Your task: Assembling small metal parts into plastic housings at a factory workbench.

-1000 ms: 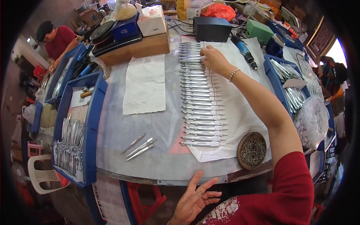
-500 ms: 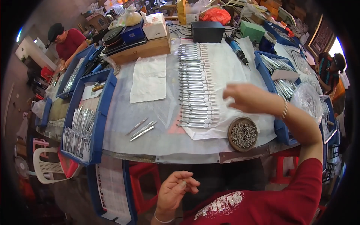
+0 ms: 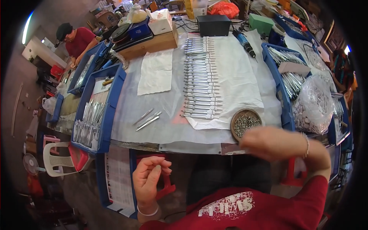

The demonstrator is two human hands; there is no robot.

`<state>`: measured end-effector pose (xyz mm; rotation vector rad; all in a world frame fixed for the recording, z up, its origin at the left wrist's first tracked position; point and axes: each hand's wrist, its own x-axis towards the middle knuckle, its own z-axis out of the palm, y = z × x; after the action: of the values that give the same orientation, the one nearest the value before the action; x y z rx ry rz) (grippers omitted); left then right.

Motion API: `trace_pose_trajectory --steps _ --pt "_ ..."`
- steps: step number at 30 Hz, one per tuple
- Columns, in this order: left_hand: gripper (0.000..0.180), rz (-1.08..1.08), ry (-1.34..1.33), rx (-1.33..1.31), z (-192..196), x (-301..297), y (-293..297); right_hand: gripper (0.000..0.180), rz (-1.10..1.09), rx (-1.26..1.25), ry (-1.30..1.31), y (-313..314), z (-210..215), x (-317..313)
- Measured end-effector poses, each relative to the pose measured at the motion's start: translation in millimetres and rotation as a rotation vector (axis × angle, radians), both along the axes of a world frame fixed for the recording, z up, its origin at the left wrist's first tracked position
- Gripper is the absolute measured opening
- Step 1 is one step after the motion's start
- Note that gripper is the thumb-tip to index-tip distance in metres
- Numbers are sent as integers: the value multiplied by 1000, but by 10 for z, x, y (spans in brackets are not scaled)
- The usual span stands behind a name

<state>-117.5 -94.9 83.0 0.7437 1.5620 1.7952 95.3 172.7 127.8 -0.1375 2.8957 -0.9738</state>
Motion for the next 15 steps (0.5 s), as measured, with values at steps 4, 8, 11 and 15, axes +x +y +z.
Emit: trace_pose_trajectory --steps 4,8,11,15 --pt "18 -114 -8 -42 -1 106 85 25 -309 150 -24 600 49 -820" --pt "19 -172 -10 -59 -53 92 131 36 -350 248 149 1374 -599 -1592" --pt "19 -161 -90 -55 -107 30 166 41 -459 208 172 1693 -947 -2026" --pt "21 -144 -135 -68 -184 -99 140 46 -556 126 149 1849 -1043 -2316"
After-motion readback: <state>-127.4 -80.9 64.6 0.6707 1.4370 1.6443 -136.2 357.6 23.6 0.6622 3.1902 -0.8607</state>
